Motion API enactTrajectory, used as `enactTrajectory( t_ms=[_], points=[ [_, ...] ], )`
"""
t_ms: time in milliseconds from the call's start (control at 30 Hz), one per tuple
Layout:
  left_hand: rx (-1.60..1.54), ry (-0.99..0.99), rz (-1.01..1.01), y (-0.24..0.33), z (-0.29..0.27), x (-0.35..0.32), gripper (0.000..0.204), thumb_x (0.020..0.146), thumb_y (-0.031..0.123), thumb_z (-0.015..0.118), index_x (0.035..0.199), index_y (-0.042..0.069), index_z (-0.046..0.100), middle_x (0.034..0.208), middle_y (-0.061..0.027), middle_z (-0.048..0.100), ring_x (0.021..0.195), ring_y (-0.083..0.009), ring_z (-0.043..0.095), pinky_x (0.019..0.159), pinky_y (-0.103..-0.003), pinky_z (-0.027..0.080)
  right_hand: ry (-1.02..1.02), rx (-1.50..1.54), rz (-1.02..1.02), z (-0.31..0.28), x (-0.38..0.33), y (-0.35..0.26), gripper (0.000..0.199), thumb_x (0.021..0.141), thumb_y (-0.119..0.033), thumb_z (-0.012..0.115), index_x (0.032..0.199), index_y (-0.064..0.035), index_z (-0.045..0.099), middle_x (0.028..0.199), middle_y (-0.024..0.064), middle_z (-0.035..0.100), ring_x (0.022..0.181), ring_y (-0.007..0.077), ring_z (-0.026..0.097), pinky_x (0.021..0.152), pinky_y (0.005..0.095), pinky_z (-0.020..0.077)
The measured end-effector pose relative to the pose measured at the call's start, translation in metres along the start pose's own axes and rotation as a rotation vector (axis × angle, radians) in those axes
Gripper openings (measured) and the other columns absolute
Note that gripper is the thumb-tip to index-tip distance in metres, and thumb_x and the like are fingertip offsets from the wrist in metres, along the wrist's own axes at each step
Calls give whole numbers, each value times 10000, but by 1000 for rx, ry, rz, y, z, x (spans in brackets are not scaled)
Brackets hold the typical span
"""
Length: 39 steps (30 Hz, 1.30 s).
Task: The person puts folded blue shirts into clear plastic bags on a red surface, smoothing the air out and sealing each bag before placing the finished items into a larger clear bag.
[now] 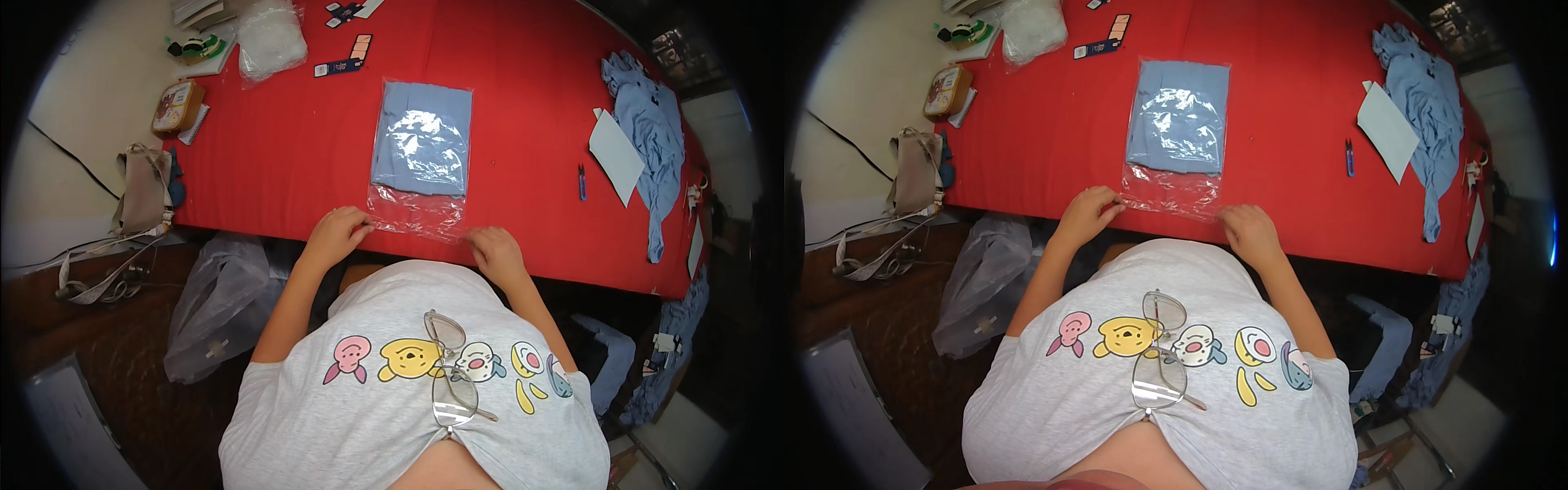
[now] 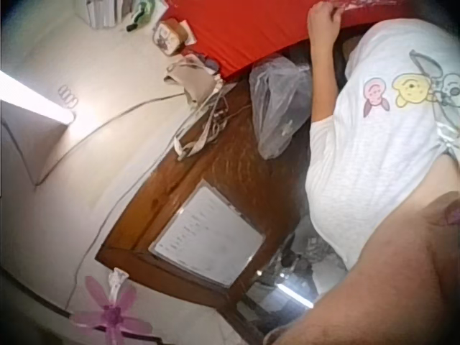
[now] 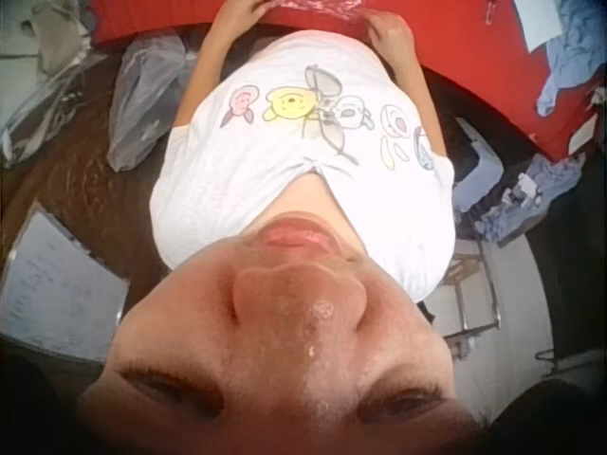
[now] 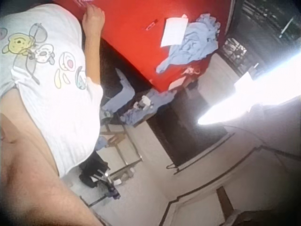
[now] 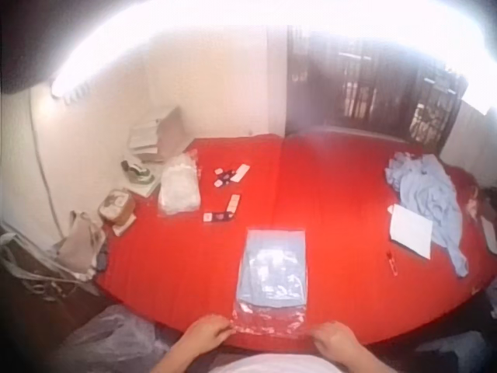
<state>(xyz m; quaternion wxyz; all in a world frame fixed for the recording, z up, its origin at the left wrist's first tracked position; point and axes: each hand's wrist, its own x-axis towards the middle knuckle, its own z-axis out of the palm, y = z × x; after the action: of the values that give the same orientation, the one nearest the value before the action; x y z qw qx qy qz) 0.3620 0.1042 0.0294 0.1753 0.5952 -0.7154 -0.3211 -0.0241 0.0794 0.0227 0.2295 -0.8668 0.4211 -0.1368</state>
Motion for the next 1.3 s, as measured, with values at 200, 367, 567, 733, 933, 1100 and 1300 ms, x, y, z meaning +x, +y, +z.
enactTrajectory(
  t_ms=[200, 367, 567, 733, 933, 1100, 1300],
  points=[
    [201, 96, 268, -6, 22, 85, 566, 892, 189, 794, 1429, 141, 622, 1595, -113, 506, 1490, -331, 467, 1232, -506, 387, 286, -22, -12, 17, 90, -9, 305, 914, -62, 684, 1216, -47, 729, 1123, 155, 748, 1060, 373, 695, 919, 492, 551],
    [297, 29, 521, -2, 55, 131, 690, 857, 191, 814, 1507, 181, 584, 1718, -104, 367, 1628, -287, 280, 1328, -576, 220, 4, 16, -154, 65, 87, -19, 258, 879, -59, 690, 1126, -46, 764, 1065, 113, 714, 1019, 319, 681, 899, 465, 549],
    [447, 20, 575, -12, 70, 164, 667, 866, 248, 799, 1498, 176, 598, 1697, -96, 420, 1613, -285, 321, 1319, -601, 216, 1, 107, -119, 77, 49, -22, 268, 866, -56, 720, 1127, -44, 778, 1145, 90, 729, 1097, 287, 675, 959, 440, 549],
    [435, 32, 608, -20, 67, 186, 621, 946, 408, 723, 1511, 182, 600, 1716, -96, 402, 1624, -284, 299, 1328, -603, 172, -9, 274, 122, 75, 48, -33, 299, 882, -78, 764, 1180, -62, 772, 1164, 114, 731, 1060, 315, 685, 918, 429, 558],
    [382, 24, 590, -24, 62, 180, 709, 1004, 597, 633, 1625, 289, 487, 1786, -87, 267, 1661, -322, 186, 1335, -612, 109, -6, 158, 154, 79, 72, -39, 276, 883, -151, 778, 1145, -64, 781, 1036, 100, 699, 1023, 320, 670, 898, 456, 544],
    [487, 66, 545, -29, 75, 186, 741, 996, 678, 593, 1661, 408, 408, 1805, -78, 206, 1670, -361, 122, 1327, -646, 75, -85, 217, -81, 98, 107, -53, 288, 863, -151, 799, 1134, -54, 783, 1010, 113, 666, 1021, 322, 663, 897, 462, 548],
    [524, 117, 547, -34, 79, 181, 744, 1000, 684, 572, 1664, 391, 408, 1801, -74, 226, 1664, -360, 163, 1327, -639, 84, -119, 214, -150, 122, 101, -61, 220, 876, -176, 808, 1050, -53, 753, 1044, 111, 643, 1013, 319, 676, 845, 446, 574]
  ],
)
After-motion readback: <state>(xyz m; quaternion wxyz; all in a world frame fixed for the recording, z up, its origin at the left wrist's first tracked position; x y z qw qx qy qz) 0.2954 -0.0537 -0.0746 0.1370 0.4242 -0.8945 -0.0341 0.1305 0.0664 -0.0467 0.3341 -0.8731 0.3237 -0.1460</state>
